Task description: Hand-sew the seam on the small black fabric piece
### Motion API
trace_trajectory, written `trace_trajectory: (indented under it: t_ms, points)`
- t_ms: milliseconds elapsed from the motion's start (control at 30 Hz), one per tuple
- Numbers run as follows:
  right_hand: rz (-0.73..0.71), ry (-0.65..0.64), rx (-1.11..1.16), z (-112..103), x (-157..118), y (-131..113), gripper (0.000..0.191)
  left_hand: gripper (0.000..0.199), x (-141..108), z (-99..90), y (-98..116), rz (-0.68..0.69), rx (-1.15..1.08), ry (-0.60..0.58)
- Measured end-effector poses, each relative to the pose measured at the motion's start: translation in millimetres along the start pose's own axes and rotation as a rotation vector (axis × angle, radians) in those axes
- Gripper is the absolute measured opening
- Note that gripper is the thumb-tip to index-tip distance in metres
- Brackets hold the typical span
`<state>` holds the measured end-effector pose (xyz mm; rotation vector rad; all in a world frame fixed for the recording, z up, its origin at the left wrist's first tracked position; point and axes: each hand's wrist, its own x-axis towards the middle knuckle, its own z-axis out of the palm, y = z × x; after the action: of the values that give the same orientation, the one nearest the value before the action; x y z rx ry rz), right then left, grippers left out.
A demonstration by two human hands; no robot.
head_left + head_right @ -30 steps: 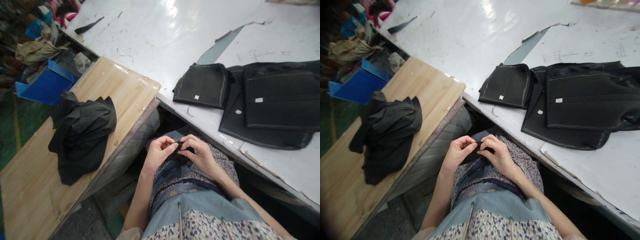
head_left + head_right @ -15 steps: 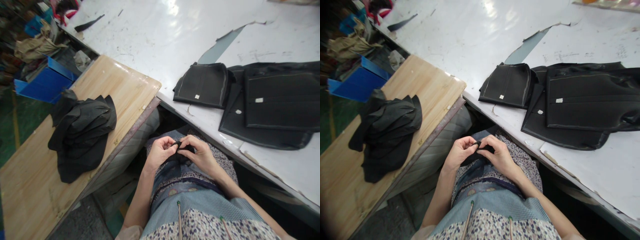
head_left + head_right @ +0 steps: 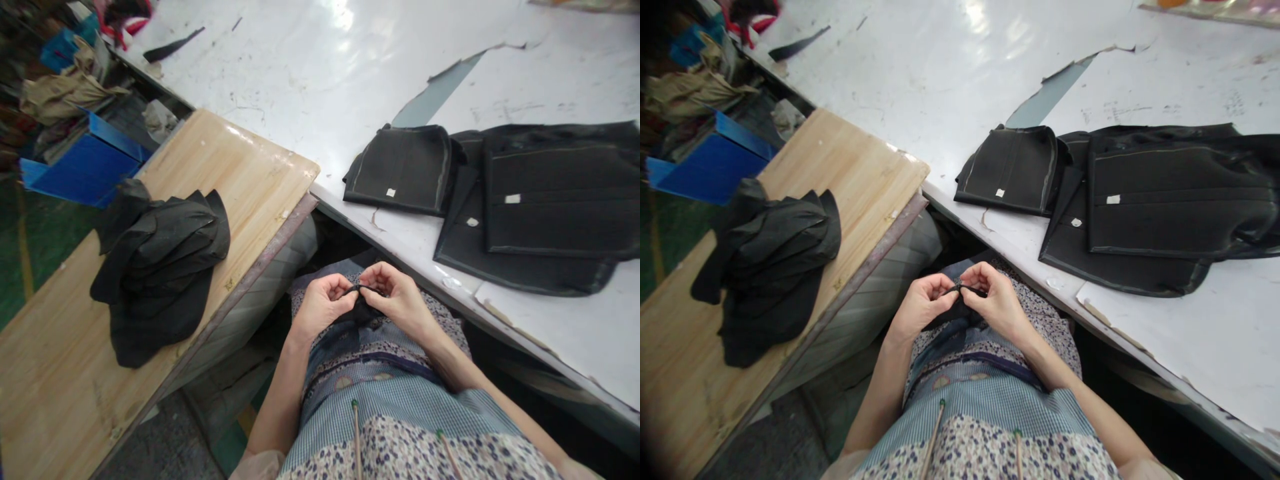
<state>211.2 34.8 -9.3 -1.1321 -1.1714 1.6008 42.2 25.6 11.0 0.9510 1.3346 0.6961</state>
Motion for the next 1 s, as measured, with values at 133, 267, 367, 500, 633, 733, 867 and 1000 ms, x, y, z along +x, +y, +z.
trace_trajectory:
  t_ms: [133,267,367,500,633,733,867,1000]
  points:
    - [-0.022,0.018,-0.046,0,0,-1,0.013,0.027,1,-1.3,-4,0.052,0.110,0.038]
    - [-0.044,0.027,-0.098,1,0,-4,0.012,0.019,-1,-1.9,-2,0.097,0.257,0.060]
    - [-0.047,0.028,-0.105,2,-1,-6,0.012,0.012,-3,-0.4,2,0.123,0.315,0.071]
    - [-0.056,0.017,-0.100,1,-1,-7,0.013,0.013,-4,0.9,5,0.115,0.270,0.050]
    - [-0.051,-0.001,-0.089,2,-2,-8,0.012,0.018,-4,-0.4,4,0.070,0.165,-0.005]
    - [-0.066,-0.008,-0.109,2,-2,-10,0.011,0.017,-3,-1.2,3,0.076,0.179,-0.011]
    - [-0.073,-0.032,-0.143,2,-2,-13,0.012,0.010,-3,0.7,2,0.120,0.262,-0.006]
    - [-0.040,-0.042,-0.112,0,-1,-12,0.010,0.008,-2,3.8,1,0.145,0.236,-0.015]
